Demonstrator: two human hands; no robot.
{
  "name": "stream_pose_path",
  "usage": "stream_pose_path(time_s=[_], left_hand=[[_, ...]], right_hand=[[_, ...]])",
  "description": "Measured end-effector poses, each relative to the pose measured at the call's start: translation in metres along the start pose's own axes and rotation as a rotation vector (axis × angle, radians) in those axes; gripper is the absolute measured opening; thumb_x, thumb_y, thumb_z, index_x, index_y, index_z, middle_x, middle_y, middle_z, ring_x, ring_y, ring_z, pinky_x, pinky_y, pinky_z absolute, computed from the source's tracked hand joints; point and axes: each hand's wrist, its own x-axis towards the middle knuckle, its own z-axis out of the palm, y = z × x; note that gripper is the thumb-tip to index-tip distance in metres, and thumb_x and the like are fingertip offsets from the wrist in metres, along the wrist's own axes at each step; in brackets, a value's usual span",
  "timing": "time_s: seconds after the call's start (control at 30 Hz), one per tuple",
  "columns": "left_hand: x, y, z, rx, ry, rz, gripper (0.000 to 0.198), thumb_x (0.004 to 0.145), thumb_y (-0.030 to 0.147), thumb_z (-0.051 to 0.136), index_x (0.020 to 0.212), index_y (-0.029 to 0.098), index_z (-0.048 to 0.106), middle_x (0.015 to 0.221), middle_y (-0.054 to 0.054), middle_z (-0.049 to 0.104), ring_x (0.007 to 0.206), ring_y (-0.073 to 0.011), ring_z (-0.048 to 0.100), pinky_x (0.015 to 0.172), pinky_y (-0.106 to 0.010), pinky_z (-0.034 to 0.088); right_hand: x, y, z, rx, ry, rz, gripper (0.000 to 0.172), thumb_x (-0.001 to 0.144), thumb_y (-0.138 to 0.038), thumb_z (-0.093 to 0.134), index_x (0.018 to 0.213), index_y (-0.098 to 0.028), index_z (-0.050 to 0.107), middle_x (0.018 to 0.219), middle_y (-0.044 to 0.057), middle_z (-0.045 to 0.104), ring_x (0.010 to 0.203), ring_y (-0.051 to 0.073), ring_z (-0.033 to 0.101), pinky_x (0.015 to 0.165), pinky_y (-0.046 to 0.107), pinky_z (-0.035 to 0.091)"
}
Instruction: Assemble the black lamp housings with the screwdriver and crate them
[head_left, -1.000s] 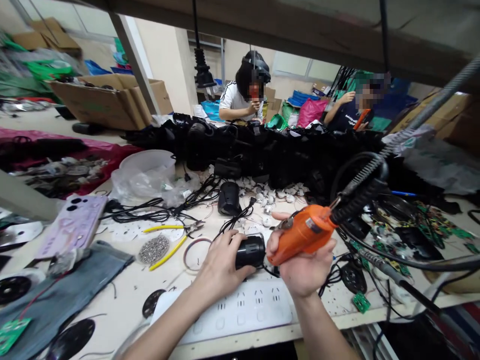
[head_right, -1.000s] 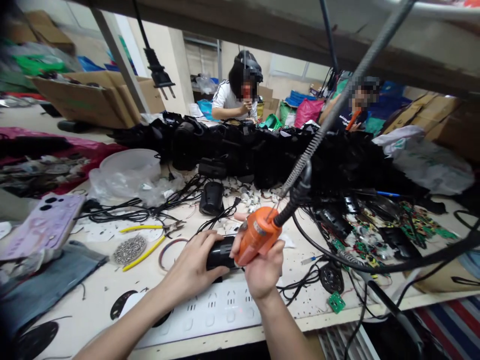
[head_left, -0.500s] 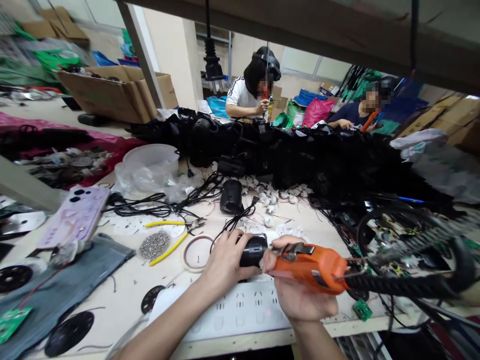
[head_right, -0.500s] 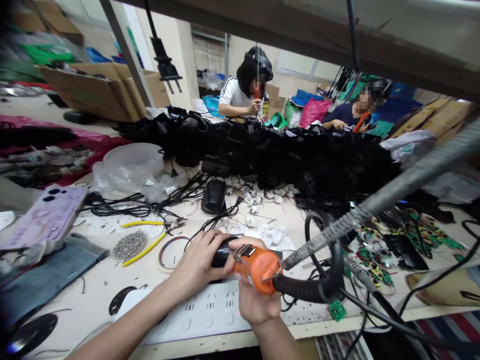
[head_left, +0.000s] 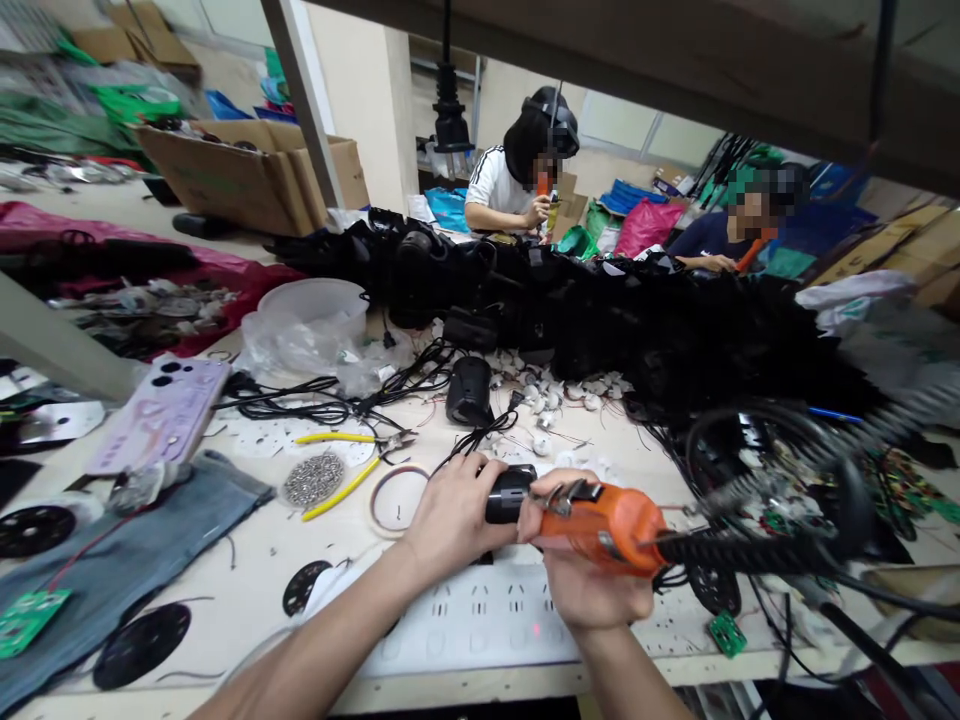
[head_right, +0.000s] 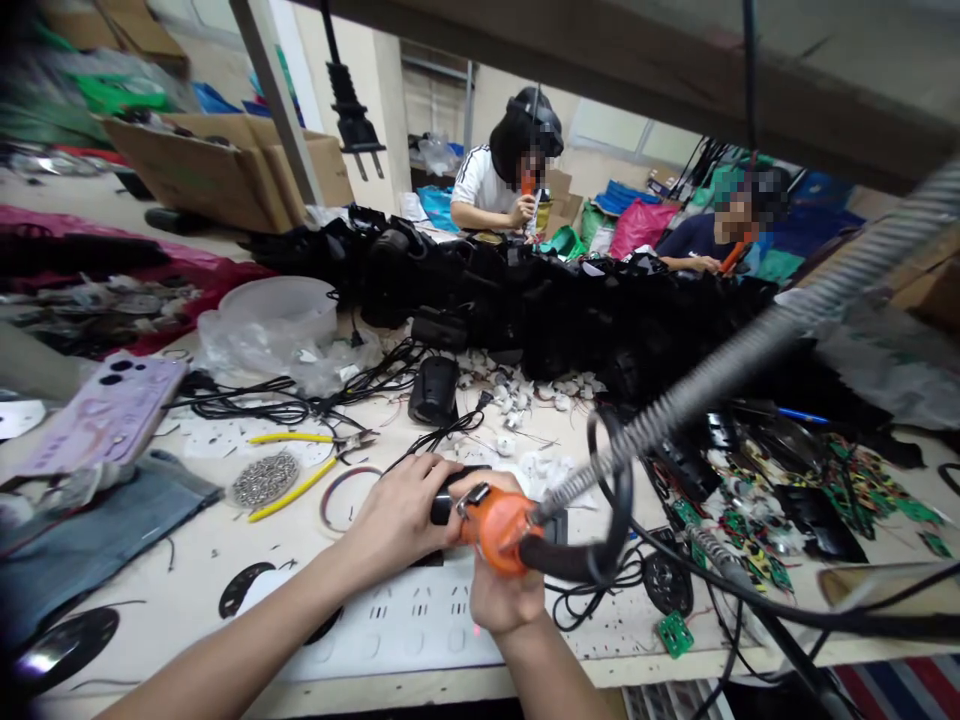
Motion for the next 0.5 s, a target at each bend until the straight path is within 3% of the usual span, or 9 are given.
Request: stream_pose_path(time_s=[0.17,0.33,0.5], left_hand=[[-0.004,0.005,0.004,-0.009,0.057,-0.033,0.041,0.072,0.045,0.066,0.106,0.022,0.059,0.104,-0.009,0.059,0.097,-0.0281,0.054,0.085,-0.04,0.045],[-0.008,0.011,0.002,-0.037,0.033,-0.085,0.054,0.062,0.048,0.078,0.107,0.025,0.06,0.108,-0.007,0.058,0.097,-0.0293,0.052,0.083,-0.042,0.045],[-0.004,0.012,-0.002,-0.037,-0.01,-0.133,0.055,0.054,0.048,0.082,0.1,0.025,0.062,0.104,-0.006,0.059,0.095,-0.0295,0.053,0.079,-0.041,0.044]], right_hand=[[-0.002,-0.01,-0.004,0.066,0.052,0.009,0.058,0.073,-0.071,0.046,0.093,-0.021,0.068,0.064,0.004,0.057,0.054,0.02,0.051,0.049,0.033,0.041],[0.026,-0.029,-0.003,0.089,-0.025,-0.049,0.063,0.06,-0.075,0.059,0.091,-0.021,0.068,0.063,0.004,0.061,0.056,0.022,0.054,0.053,0.035,0.043],[0.045,-0.011,0.002,0.082,0.013,0.014,0.062,0.065,-0.077,0.052,0.085,-0.02,0.066,0.062,0.004,0.061,0.049,0.02,0.053,0.046,0.034,0.044]])
